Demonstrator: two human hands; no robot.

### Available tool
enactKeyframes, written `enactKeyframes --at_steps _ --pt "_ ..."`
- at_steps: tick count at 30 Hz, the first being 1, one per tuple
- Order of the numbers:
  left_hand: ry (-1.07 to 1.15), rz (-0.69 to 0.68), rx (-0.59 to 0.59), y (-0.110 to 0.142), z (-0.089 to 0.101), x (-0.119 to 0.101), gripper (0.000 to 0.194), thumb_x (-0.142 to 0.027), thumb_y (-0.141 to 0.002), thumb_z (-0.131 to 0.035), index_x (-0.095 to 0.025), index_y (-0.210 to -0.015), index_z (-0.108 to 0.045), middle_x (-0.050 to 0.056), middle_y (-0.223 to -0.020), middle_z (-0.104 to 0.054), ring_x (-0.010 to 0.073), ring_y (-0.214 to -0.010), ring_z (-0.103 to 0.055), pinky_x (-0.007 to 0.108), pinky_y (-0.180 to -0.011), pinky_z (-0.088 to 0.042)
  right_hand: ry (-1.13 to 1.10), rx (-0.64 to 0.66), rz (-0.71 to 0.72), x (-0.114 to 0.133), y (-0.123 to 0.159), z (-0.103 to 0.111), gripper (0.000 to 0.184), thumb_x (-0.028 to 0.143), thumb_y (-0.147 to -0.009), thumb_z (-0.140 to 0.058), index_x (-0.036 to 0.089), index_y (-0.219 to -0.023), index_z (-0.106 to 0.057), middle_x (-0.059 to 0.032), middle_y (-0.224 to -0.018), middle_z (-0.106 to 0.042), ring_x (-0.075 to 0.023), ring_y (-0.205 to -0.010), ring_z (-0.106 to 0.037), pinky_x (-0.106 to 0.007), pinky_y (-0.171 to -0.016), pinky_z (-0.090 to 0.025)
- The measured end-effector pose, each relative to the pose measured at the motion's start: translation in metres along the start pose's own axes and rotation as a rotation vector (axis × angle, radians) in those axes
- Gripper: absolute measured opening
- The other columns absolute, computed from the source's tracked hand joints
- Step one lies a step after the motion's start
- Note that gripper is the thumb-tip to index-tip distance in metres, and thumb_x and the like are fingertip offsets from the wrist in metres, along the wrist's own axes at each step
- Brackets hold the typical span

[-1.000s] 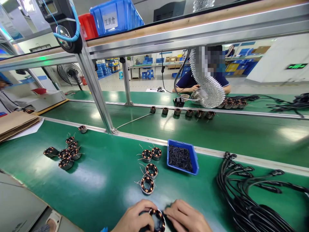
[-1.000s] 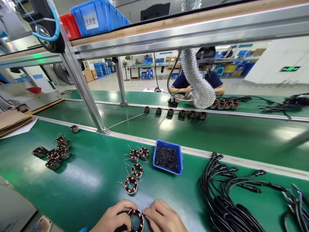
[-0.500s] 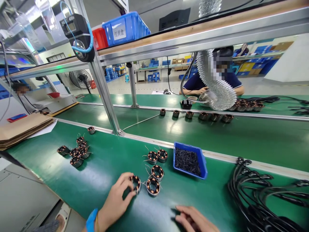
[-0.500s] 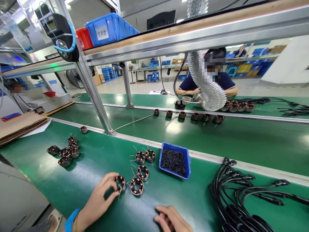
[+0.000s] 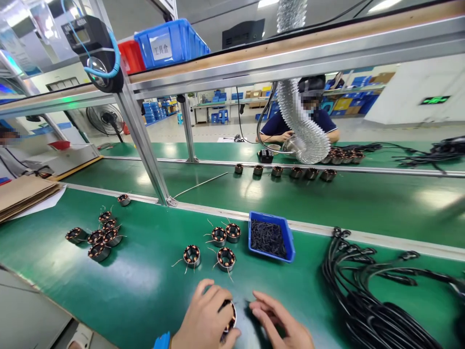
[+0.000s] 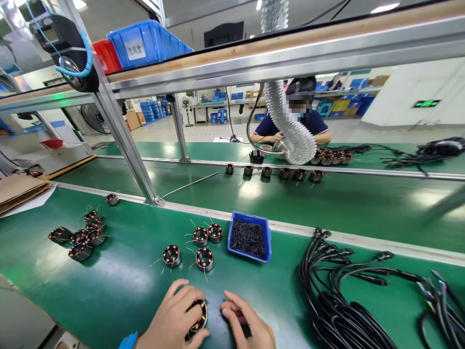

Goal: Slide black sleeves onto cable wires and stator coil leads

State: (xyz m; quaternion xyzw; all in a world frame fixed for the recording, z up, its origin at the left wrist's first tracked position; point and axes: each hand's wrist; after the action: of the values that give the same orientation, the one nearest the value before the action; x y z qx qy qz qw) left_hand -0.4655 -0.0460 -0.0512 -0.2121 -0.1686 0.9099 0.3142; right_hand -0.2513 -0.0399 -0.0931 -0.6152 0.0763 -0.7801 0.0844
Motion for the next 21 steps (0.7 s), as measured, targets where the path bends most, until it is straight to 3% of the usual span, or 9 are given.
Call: enactKeyframes --at_steps 2,7,14,21 --pt "-0.004 -0.014 -0.02 0.004 -0.007 -0.003 0.021 -0.036 -0.085 -0.074 -0.02 -0.087 -0.06 0.001 -0.1 -0.068 0.0183 -0.089 -0.063 0.041 -0.097 -0.044 0.108 0.033 0.16 0.005 -0.001 0.001 0.025 0.04 -0.095 -0.064 0.025 -0.112 -0.075 -0.0031 -0.093 -0.082 -0.0168 -0.081 -0.079 -0.019 -0.076 -0.063" --pt "0.01 -0.033 0.015 0.006 -0.008 -0.003 0.019 -0.036 -0.089 -0.071 -0.021 -0.091 -0.061 0.002 -0.11 -0.07 0.0188 -0.099 -0.064 0.042 -0.108 -0.036 0.297 0.032 0.459 0.017 -0.006 -0.002 0.022 0.022 -0.1 -0.054 0.023 -0.117 -0.068 -0.0057 -0.096 -0.079 -0.0178 -0.083 -0.077 -0.024 -0.076 -0.063" --pt "0.036 -0.032 -0.006 0.007 -0.01 -0.002 0.02 -0.039 -0.091 -0.069 -0.02 -0.091 -0.061 0.003 -0.109 -0.071 0.0193 -0.1 -0.065 0.042 -0.109 -0.034 0.367 0.072 0.584 0.018 -0.009 -0.005 0.025 0.01 -0.097 -0.053 0.022 -0.116 -0.062 -0.005 -0.093 -0.077 -0.017 -0.08 -0.075 -0.025 -0.073 -0.062" --pt "0.027 -0.019 0.036 0.008 -0.008 -0.003 0.019 -0.038 -0.09 -0.07 -0.02 -0.093 -0.063 0.003 -0.11 -0.07 0.0195 -0.101 -0.065 0.043 -0.108 -0.037 0.345 0.068 0.569 0.025 -0.011 -0.007 0.022 0.013 -0.098 -0.053 0.023 -0.111 -0.066 -0.003 -0.09 -0.078 -0.0158 -0.077 -0.075 -0.023 -0.071 -0.062"
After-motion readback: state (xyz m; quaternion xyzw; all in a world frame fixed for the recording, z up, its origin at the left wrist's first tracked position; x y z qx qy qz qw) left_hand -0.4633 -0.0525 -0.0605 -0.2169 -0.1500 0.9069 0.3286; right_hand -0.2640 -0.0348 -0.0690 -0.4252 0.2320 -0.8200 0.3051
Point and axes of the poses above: each hand's wrist, its own y-axis away from the middle knuckle, its own z-axis out of the back of the hand, x = y × z
